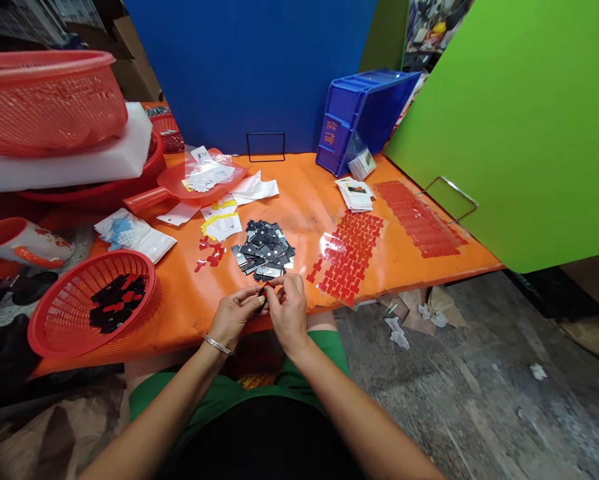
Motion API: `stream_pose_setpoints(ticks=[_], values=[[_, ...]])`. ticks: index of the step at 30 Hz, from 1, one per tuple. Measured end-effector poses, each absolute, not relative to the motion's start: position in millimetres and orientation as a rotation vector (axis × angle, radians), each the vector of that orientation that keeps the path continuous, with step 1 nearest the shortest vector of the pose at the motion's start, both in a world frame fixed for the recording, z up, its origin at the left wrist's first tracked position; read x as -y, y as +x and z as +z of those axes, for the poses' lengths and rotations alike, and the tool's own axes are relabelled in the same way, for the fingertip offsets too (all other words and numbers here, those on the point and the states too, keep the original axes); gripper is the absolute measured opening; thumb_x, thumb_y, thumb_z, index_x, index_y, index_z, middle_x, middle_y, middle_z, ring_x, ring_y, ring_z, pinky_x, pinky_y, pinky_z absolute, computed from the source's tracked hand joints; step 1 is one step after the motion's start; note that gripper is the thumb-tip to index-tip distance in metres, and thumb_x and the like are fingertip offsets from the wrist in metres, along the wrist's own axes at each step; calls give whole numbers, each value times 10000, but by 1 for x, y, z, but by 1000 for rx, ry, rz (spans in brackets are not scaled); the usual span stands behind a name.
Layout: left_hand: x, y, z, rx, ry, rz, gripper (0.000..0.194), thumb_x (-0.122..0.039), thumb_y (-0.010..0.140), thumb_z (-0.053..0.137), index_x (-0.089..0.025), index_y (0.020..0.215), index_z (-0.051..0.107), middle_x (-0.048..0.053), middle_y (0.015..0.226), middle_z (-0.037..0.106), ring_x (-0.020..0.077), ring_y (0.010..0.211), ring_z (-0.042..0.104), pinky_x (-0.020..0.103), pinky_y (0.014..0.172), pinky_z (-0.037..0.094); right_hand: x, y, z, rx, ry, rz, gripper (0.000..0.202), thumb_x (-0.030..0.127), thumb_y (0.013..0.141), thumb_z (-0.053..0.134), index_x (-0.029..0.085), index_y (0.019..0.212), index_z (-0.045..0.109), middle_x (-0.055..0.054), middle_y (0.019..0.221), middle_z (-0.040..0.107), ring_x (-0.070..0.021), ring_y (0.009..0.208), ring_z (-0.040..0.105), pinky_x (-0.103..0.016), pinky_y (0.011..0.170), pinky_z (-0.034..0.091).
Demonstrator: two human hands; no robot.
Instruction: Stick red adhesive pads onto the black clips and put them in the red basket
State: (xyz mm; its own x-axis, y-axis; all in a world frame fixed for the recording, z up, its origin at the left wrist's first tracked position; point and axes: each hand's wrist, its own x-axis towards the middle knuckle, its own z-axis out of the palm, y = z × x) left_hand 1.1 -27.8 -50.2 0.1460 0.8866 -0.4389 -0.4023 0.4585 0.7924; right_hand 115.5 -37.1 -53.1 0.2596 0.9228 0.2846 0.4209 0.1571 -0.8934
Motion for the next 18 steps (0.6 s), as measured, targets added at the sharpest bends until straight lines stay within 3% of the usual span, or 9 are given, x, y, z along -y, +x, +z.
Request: stream_pose_setpoints(ticks=[3,5,8,10,14,18], values=[[30,2,-47,-1053,561,989,440,-257,525,812,-97,905,658,40,673,708,136,584,657,228,606,544,36,119,-52,1222,-1444,635,331,250,759,620,216,1066,502,-19,932,515,-85,574,489,-226,533,450],[31,2,-45,-1061,553,973,436,-253,536,806,-96,913,653,46,684,710,144,597,663,231,606,546,34,123,-51,1156,-1441,753,442,283,713,664,207,1112,488,-5,875,537,-82,536,475,-227,514,439],[33,1,-43,-1062,568,946,444,-254,541,804,-92,924,649,58,708,714,158,626,672,236,607,547,32,130,-47,1155,-1400,1021,222,355,725,640,173,846,600,-4,702,573,-111,553,510,-236,527,433],[35,1,-43,-1058,595,924,451,-264,541,807,-91,926,649,63,717,716,163,628,673,245,615,548,33,133,-44,1115,-1364,1181,217,385,732,622,170,711,600,5,598,563,-112,523,498,-227,498,407],[39,-1,-45,-1049,673,890,461,-306,556,800,-91,936,652,75,744,718,167,645,673,265,646,549,35,133,-43,961,-1350,1366,254,411,719,631,169,656,585,46,472,480,-81,410,389,-203,405,294],[43,-17,-36,-1093,795,880,452,-359,599,771,-92,946,658,95,819,719,172,691,672,273,667,541,30,135,-49,1130,-1420,1301,376,469,824,509,161,637,614,7,501,520,-108,439,440,-231,439,343]])
